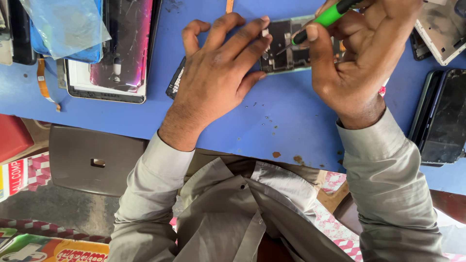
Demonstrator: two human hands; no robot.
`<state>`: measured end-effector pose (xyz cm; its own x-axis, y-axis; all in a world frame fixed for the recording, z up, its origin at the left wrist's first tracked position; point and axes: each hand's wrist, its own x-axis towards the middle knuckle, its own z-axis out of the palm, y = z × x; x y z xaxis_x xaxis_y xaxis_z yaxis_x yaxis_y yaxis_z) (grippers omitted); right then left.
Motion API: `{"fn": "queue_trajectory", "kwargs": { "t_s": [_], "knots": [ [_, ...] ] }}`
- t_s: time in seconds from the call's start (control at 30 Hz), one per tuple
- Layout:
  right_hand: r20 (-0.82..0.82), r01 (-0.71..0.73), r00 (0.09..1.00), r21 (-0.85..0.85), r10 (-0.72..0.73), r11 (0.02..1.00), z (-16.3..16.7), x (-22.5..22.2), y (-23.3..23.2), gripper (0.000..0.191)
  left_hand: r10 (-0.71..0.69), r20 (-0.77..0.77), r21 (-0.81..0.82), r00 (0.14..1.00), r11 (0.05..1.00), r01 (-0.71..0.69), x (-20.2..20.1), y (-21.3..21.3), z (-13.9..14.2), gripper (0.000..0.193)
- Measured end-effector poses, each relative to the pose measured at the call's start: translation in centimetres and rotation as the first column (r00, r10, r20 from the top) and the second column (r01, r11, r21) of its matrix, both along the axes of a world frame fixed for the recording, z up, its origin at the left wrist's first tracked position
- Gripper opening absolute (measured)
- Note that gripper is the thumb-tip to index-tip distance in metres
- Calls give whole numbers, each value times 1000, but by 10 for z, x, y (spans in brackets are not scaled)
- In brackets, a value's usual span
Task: The person uses a green-handled screwdriver to unscrew screws from an opened smartphone midframe on a blue workbench, steadying the phone with the other hand. They reposition the phone and continue removing screws, with small screws accumulating on the bench.
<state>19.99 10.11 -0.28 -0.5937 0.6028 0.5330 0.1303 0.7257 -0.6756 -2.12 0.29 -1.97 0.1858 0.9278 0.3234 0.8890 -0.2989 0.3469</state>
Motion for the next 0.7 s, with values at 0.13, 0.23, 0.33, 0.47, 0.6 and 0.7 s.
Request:
{"fn": "queue_trajectory", "kwargs": {
  "t_s": [0.13,0.23,0.33,0.47,0.6,0.7],
  "knots": [
    [17,-18,1000,-18,19,1000,0,-3,-4,70,59,42,19,997,998,-60,-3,-2,-6,50],
    [15,-67,998,-63,68,996,1,-5,-6,71,102,56,37,993,994,-104,-3,-4,-9,41],
    [25,-100,994,-150,105,984,2,-6,-7,69,105,62,52,993,993,-108,-4,-4,-5,40],
    [-4,-158,987,-114,159,981,5,-3,-2,72,87,66,87,994,992,-93,7,2,2,34],
    [0,-180,984,-87,181,980,-9,-15,-7,76,85,72,100,994,991,-92,-4,-5,-6,31],
    [9,-184,983,-72,185,980,-11,-17,-6,78,89,65,94,994,991,-95,-5,-6,-12,29]
  ]
}}
